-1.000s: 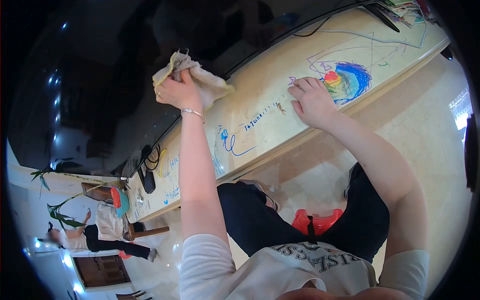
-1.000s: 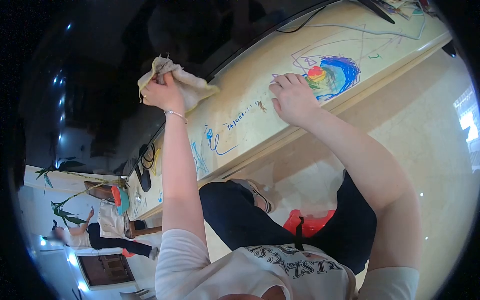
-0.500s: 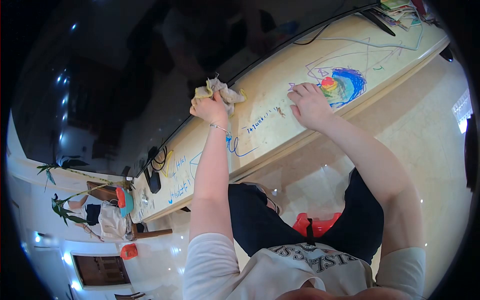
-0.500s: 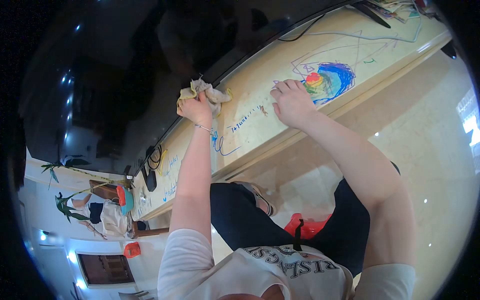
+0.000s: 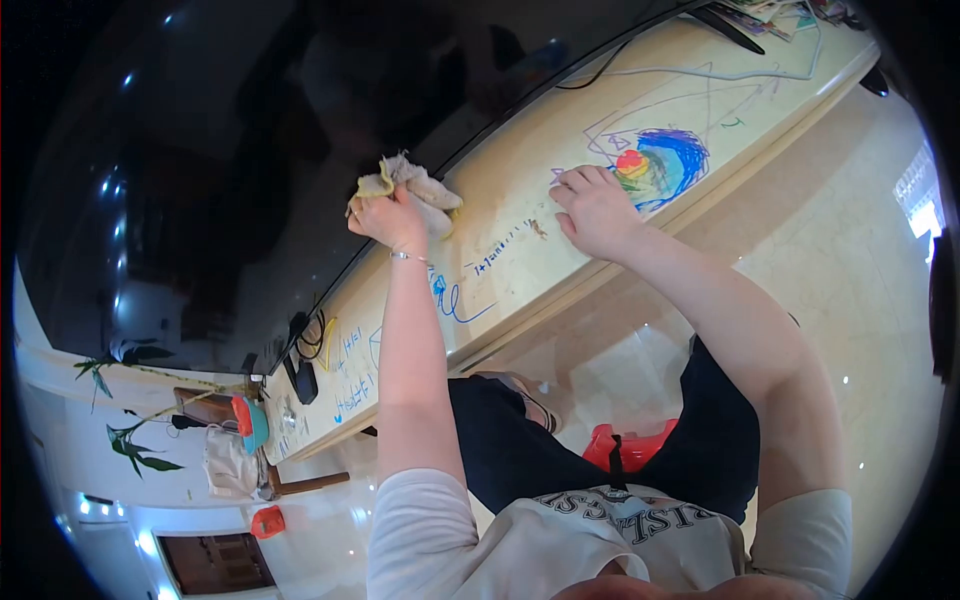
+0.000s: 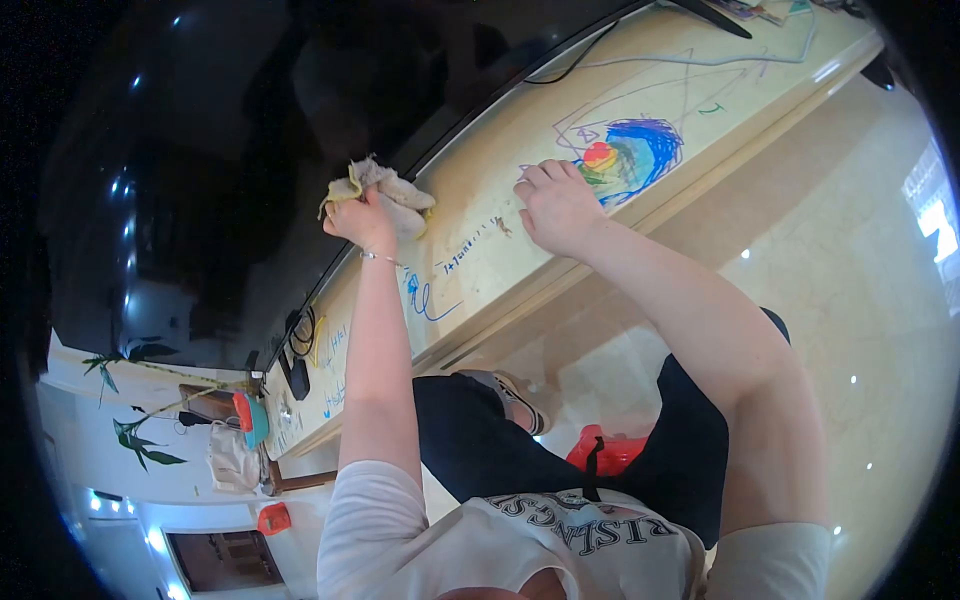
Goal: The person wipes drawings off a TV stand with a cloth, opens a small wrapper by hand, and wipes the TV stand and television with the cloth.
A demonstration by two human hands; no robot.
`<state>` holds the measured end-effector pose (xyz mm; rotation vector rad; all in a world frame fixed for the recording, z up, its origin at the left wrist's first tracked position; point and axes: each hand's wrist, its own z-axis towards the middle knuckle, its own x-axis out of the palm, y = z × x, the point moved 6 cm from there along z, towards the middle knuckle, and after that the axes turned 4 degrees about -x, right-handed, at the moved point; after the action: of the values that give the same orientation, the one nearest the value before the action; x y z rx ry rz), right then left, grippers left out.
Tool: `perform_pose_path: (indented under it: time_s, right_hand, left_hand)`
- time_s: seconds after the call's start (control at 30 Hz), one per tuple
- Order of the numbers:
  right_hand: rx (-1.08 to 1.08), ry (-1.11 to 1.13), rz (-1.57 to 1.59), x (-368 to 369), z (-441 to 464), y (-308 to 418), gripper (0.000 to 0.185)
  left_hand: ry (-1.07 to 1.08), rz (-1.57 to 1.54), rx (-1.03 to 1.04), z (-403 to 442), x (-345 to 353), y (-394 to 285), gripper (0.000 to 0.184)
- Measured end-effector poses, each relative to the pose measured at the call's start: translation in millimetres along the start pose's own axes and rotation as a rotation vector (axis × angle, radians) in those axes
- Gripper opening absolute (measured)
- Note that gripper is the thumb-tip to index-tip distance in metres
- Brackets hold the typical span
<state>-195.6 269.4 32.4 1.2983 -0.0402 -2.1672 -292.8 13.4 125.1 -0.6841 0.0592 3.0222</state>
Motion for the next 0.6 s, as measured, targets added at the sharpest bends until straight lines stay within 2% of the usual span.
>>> perform_pose_path:
  time_s: [0.07, 0.2, 0.33, 0.37, 0.47, 0.6]
  right_hand:
    - [-0.010, -0.007, 0.003, -0.1, -1.0, 0.0, 0.032]
    - [-0.018, -0.057, 0.005, 1.1, -3.4, -1.8, 0.031]
    - [-0.015, -0.043, 0.002, 1.5, -3.9, -1.1, 0.031]
    - [-0.010, -0.040, 0.006, 2.0, -3.1, -0.8, 0.031]
    - [0.005, 0.006, -0.034, 3.3, -1.4, 1.9, 0.030]
    - [0.020, 0.080, -0.054, 4.3, -0.3, 4.9, 0.030]
  left_hand:
    - [0.026, 0.001, 0.073, -14.8, 0.4, 5.0, 0.024]
    - [0.142, 0.136, 0.034, -20.8, 2.1, 40.6, 0.024]
    - [0.160, 0.184, -0.015, -8.3, -16.5, 71.3, 0.023]
    - [0.128, 0.176, 0.027, -3.8, -14.1, 79.3, 0.024]
    - [0.118, 0.158, 0.171, 5.9, -13.1, 69.7, 0.025]
    - [0.124, 0.088, 0.113, 11.0, -5.3, 45.1, 0.024]
